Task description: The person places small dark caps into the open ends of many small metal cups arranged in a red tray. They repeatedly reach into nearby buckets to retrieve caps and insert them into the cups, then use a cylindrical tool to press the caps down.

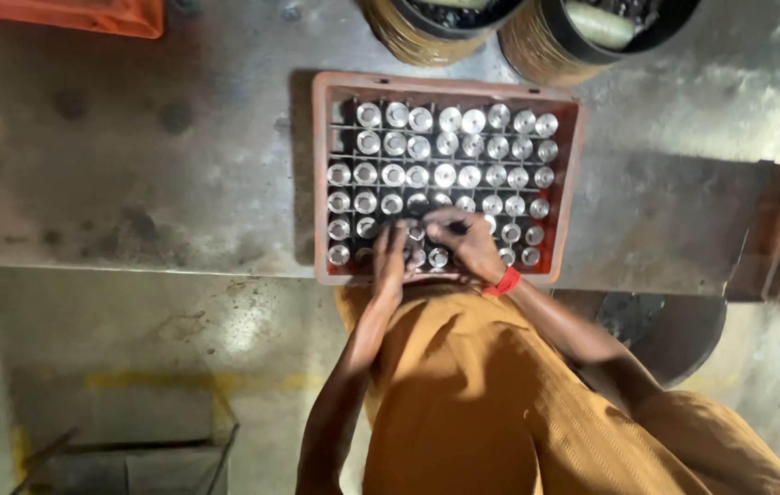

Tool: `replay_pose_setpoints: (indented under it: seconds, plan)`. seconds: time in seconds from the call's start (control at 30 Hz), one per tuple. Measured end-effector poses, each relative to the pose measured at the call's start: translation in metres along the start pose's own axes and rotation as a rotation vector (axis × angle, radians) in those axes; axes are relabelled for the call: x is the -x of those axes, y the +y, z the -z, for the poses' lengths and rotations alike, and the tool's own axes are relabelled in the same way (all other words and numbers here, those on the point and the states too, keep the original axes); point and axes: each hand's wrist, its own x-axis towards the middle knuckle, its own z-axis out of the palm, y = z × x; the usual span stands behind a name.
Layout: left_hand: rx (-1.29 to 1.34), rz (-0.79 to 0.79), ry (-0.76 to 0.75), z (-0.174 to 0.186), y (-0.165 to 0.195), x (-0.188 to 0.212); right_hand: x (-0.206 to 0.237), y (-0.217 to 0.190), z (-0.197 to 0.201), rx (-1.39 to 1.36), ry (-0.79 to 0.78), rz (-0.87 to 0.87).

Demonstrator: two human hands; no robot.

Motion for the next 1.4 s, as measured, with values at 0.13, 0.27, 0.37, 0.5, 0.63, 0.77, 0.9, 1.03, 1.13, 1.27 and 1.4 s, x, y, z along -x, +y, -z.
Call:
replay_pose_setpoints:
  seconds: [0.13,0.27,0.37,0.5,0.63,0.77,0.9,1.03,1.13,1.27,1.4]
  plan:
    - [0.462,0.017,-0.153,0.023,-0.016,-0.004,0.001,0.009,0.026,0.023,0.205,-0.089]
    - [0.461,0.002,-0.201,0.034,-0.019,0.001,-0.008,0.012,0.032,0.527,0.226,0.419]
    - [0.365,-0.07,-0.229,0.03,-0.018,0.004,-0.024,0.012,0.025,0.55,0.175,0.434]
    - [0.28,-0.06,-0.135,0.024,-0.016,0.005,-0.044,0.006,0.025,0.625,0.082,0.165]
    - [0.203,-0.129,-0.229,0.017,-0.009,0.009,-0.039,0.001,0.029,0.439,0.106,0.239]
    - [-0.128,-0.218,-0.232,0.004,-0.004,0.014,-0.01,-0.004,0.019,0.046,0.008,0.096]
    - [-0.211,-0.079,-0.25,-0.004,-0.006,0.021,0.016,-0.003,0.01,-0.2,-0.342,-0.101]
    - [-0.139,0.04,-0.181,0.0,-0.009,0.024,0.008,-0.001,0.015,-0.146,-0.291,-0.041]
    - [0.094,-0.079,-0.13,0.007,-0.006,0.02,-0.016,-0.004,0.025,-0.071,0.002,-0.022]
    - [0.457,-0.012,-0.13,0.016,-0.001,0.01,-0.055,-0.01,0.039,0.48,0.237,0.291]
    - [0.447,-0.041,-0.146,0.017,-0.005,0.004,-0.08,-0.016,0.039,0.633,0.155,0.243]
